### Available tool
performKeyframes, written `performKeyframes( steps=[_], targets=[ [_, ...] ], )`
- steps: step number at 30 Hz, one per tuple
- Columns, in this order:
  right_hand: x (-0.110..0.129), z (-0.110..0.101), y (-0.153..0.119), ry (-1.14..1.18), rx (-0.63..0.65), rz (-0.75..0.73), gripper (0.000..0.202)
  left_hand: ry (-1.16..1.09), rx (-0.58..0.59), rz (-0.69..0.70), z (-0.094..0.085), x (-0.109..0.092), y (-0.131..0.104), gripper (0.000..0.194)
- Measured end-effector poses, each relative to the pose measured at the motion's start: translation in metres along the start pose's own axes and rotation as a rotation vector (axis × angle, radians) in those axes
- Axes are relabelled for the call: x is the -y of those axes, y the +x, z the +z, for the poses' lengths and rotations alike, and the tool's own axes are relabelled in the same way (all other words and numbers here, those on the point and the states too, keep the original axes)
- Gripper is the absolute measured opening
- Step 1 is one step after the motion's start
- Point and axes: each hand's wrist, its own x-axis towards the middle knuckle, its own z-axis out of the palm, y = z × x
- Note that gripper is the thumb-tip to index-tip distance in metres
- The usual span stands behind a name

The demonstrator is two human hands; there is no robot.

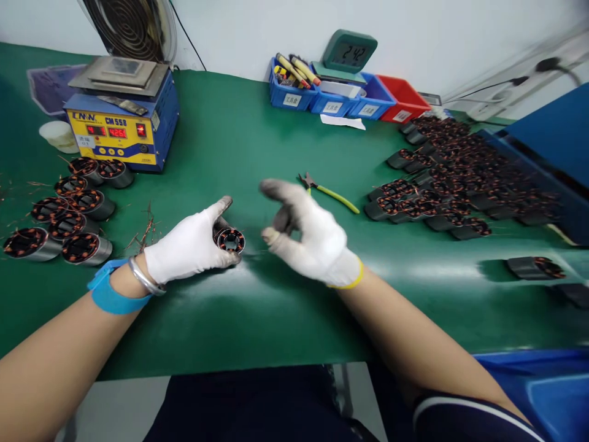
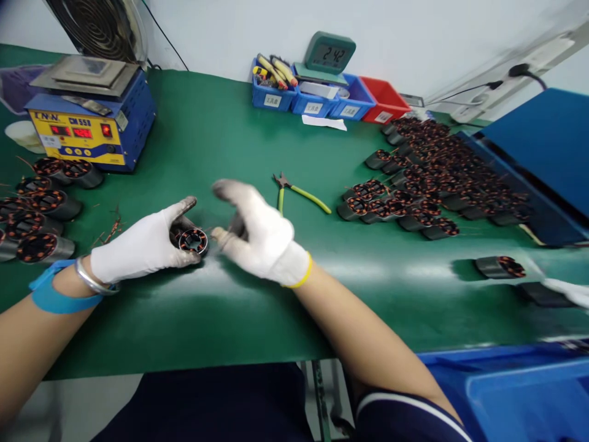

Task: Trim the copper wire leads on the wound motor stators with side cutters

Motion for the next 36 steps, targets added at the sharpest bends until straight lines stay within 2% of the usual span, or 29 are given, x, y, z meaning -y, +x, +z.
performKeyframes(
  steps=[2,5,10,15,20,23,26,27,29,30,31,33,34,36],
  targets=[
    [0.008,0.009,0.000,-0.189,0.142,-0.107,0.050,0.014,-0.008,0.007,0.000,0.000,0.000,0.109],
    [0.016,0.017,0.004,-0.527,0.328,-0.137,0.040,0.037,-0.017,0.012,-0.001,0.000,0.000,0.106],
    [0.022,0.010,0.006,-0.678,0.418,-0.100,0.034,0.032,0.015,0.022,-0.002,0.000,-0.001,0.105],
    [0.017,0.015,0.012,-0.647,0.393,-0.052,0.035,0.071,0.046,0.038,-0.004,0.000,0.001,0.101],
    [0.008,0.022,0.016,-0.559,0.411,-0.076,0.034,0.094,0.051,0.062,-0.006,0.002,0.003,0.100],
    [0.008,0.012,0.007,-0.486,0.430,-0.052,0.035,0.074,0.056,0.066,-0.005,0.002,0.002,0.100],
    [0.014,-0.004,-0.002,-0.463,0.291,0.033,0.036,0.047,0.059,0.056,-0.005,0.000,-0.001,0.100],
    [0.017,-0.007,-0.004,-0.428,0.220,0.032,0.040,0.038,0.059,0.053,-0.005,0.000,-0.001,0.100],
    [0.020,-0.007,-0.006,-0.314,0.153,-0.003,0.064,0.035,0.063,0.062,-0.005,0.000,0.000,0.097],
    [0.021,-0.004,-0.007,-0.265,0.174,-0.018,0.075,0.043,0.063,0.074,-0.005,0.001,0.001,0.096],
    [0.020,0.001,-0.008,-0.239,0.217,-0.013,0.077,0.055,0.059,0.087,-0.005,0.003,0.003,0.096],
    [0.015,0.013,-0.011,-0.254,0.293,0.048,0.058,0.079,0.041,0.106,-0.004,0.007,0.006,0.096],
    [0.011,0.018,-0.013,-0.270,0.308,0.084,0.045,0.084,0.029,0.115,-0.003,0.008,0.006,0.096],
    [0.004,0.024,-0.017,-0.257,0.313,0.110,0.033,0.089,0.007,0.139,0.000,0.007,0.005,0.094]
  ],
)
